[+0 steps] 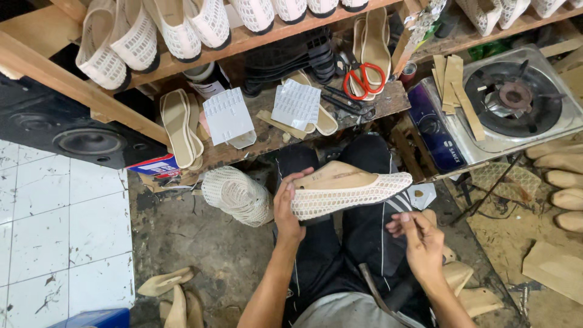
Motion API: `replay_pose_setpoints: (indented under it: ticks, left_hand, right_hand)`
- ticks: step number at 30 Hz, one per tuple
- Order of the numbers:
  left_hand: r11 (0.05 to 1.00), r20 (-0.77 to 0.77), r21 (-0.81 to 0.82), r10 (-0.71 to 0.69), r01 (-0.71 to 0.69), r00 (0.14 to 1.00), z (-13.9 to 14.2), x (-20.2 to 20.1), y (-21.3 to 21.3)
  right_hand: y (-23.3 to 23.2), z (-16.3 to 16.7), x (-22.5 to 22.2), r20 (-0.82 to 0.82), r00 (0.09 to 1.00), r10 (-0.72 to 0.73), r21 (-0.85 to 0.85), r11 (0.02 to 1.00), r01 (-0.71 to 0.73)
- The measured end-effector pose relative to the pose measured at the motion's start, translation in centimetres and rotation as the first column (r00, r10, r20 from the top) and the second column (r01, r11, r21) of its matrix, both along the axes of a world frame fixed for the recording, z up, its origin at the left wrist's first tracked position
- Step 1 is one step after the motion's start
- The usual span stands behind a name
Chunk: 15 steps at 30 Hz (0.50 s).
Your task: The person sits on the workshop floor and fits a black rubber sole to a woven shoe upper, pressing the edges together by hand. They then use a cobbler's hammer to tap and set the sole along its edge, working the shoe over their lap and placing finished pairs on a wooden rack.
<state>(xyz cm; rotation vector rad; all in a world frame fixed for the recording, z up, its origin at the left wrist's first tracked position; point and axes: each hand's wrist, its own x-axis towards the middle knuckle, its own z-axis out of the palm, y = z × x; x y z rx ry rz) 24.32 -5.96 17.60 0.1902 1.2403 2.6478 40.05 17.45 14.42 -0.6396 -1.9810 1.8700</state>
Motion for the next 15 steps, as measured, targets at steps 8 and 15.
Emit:
replay_pose_setpoints:
  ticks: [8,15]
  left_hand:
    - [0.949,0.229,-0.083,-0.279,0.304,0.933,1.5,5.2,-2.0]
    - [0.873,0.336,-0.207,-0.360,0.441,0.870,-1.8,9.2,-1.5]
  right_hand:
    - [0.0,-2.0,-0.5,0.064,0.998,0.016,-0.056,0.998,-0.013]
    - [0.3,-2.3,-2.1,0.016,1.000,-0.001,-0.051,0.999,0.002]
